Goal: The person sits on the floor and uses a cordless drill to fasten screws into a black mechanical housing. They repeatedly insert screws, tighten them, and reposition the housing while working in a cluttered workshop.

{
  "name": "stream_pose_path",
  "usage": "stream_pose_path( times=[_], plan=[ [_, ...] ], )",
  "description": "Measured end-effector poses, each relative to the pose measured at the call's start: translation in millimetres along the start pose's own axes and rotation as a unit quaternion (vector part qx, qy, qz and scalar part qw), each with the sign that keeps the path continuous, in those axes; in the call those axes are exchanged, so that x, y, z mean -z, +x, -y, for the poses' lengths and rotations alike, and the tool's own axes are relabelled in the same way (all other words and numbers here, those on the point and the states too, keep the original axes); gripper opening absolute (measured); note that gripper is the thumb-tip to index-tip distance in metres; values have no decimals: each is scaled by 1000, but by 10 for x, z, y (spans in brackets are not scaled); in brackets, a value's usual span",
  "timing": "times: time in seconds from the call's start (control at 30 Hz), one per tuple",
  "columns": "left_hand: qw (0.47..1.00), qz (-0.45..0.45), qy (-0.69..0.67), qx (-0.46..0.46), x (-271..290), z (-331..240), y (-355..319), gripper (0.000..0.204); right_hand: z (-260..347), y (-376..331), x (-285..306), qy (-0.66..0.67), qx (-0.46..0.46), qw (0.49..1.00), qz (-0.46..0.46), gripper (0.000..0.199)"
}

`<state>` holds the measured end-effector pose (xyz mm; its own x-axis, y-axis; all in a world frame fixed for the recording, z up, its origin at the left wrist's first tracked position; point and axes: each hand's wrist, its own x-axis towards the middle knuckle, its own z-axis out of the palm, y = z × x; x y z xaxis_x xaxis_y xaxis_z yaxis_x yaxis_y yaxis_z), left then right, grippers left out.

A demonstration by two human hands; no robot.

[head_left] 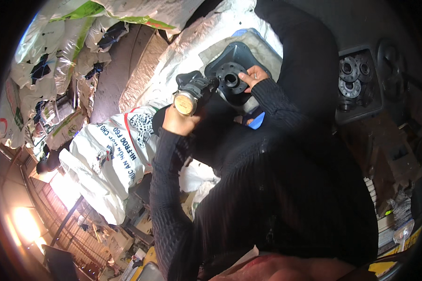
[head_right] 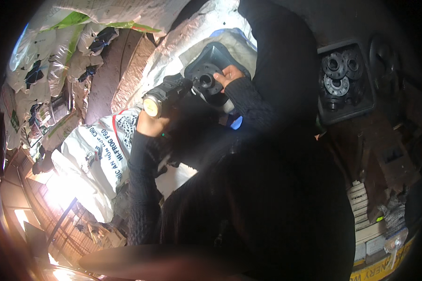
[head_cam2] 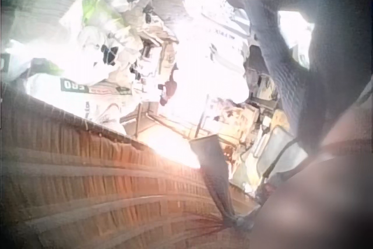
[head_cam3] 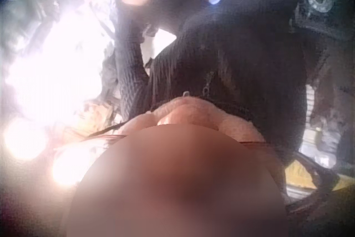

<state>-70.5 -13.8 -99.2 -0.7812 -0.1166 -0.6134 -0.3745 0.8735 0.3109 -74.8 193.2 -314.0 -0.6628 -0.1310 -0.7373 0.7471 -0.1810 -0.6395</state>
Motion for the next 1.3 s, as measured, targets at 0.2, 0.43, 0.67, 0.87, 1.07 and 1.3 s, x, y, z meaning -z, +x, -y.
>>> stream_pose_path(
  times=[0.2, 0.43, 0.67, 0.87, 1.07, 1.3],
  plan=[
    [930, -65, -338, 124, 127, -184, -502, 30, -91, 86, 25, -54, -16, 998, -9, 39],
    [962, -81, -127, -226, -60, -202, -894, 36, 29, -168, 375, 266, -2, 950, 166, 33],
    [954, -64, -167, -240, -306, -283, -979, 48, 266, -487, 317, 371, -37, 888, 270, 27],
    [946, -82, -69, -304, -190, -242, -920, 43, 407, -653, 232, 270, 10, 901, 339, 45],
    [954, -89, -96, -269, -113, -181, -949, 32, 370, -642, 195, 93, 84, 921, 368, 72],
    [961, -61, -133, -233, -135, -197, -966, 38, 355, -640, 183, -25, 130, 925, 355, 74]
  ],
)
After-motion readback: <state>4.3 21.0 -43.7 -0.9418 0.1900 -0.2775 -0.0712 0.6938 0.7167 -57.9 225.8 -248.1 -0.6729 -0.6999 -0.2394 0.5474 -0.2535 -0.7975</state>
